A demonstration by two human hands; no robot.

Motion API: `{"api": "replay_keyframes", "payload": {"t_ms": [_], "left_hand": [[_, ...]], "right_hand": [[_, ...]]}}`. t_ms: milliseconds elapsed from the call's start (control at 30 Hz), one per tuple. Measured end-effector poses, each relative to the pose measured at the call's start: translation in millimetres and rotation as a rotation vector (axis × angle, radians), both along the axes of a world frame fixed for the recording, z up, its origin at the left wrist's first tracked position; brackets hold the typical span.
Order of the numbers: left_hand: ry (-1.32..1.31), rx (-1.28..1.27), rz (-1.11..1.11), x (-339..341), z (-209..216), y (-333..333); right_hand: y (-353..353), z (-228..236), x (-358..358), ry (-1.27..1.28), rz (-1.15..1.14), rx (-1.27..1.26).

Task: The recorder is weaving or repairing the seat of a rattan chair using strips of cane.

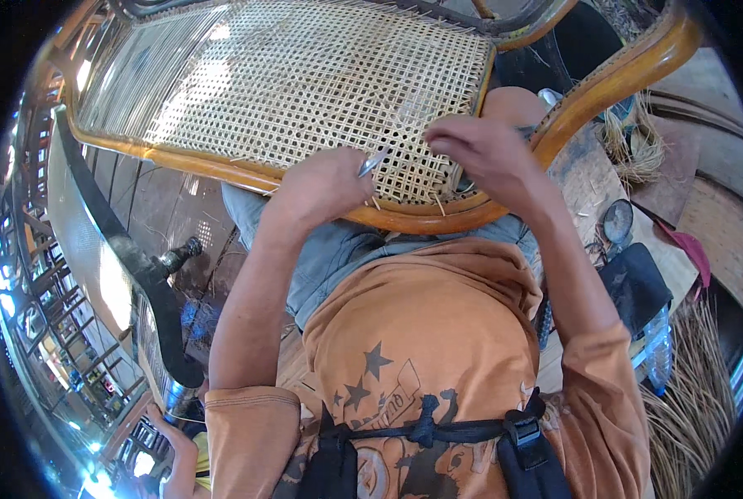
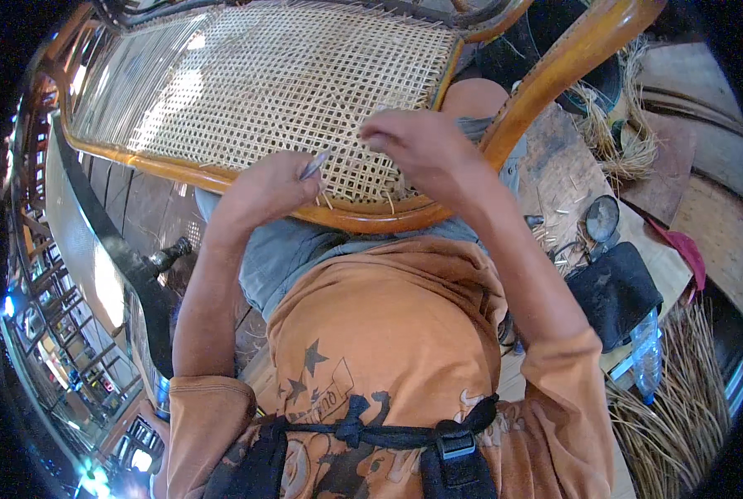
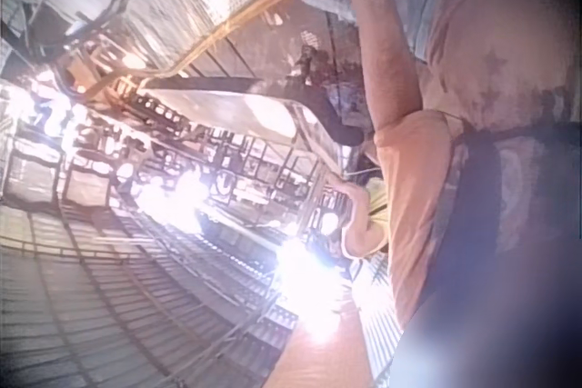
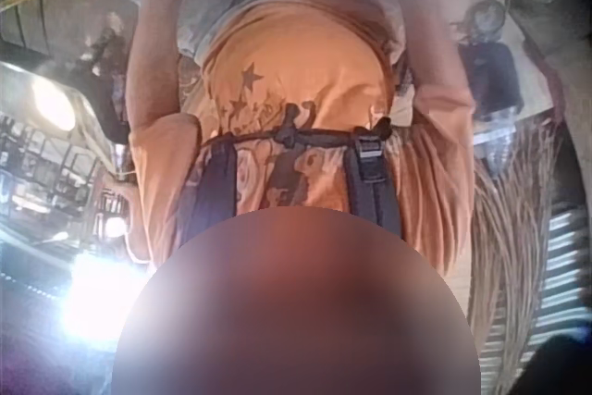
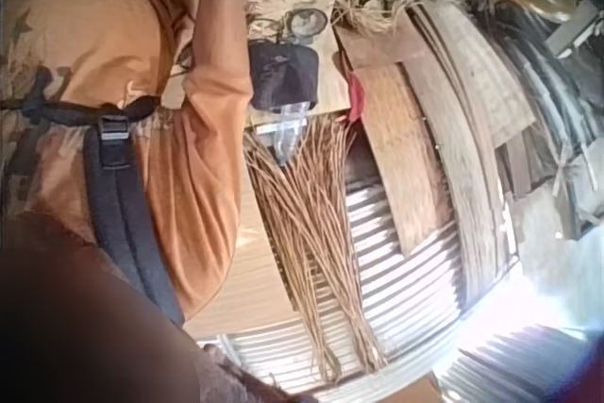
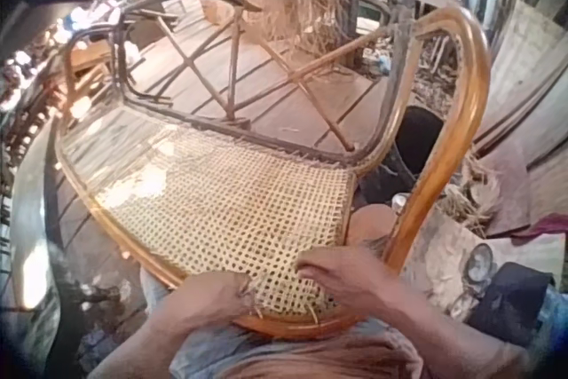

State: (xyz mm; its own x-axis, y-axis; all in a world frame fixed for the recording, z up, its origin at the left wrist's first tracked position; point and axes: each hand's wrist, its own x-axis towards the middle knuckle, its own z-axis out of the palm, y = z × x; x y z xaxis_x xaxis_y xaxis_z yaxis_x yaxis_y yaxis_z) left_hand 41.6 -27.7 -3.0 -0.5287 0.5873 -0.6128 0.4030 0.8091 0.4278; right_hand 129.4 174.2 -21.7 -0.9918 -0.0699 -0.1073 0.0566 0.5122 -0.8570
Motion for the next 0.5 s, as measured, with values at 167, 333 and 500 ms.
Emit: {"api": "replay_keyframes", "payload": {"t_ms": [167,333,500], "left_hand": [[-0.034,0.098,0.071,-10.7,22.4,2.8],[0.111,0.061,0.11,-6.5,-6.8,2.4],[0.207,-0.115,-0.248,-9.5,-24.9,20.9]], "right_hand": [[-22.3,-29.1,-35.3,-0.223,0.299,-0.259],[-8.9,-24.8,-27.2,-0.087,0.218,0.156],[-5.0,-39.2,-10.7,-0.112,0.072,0.329]]}}
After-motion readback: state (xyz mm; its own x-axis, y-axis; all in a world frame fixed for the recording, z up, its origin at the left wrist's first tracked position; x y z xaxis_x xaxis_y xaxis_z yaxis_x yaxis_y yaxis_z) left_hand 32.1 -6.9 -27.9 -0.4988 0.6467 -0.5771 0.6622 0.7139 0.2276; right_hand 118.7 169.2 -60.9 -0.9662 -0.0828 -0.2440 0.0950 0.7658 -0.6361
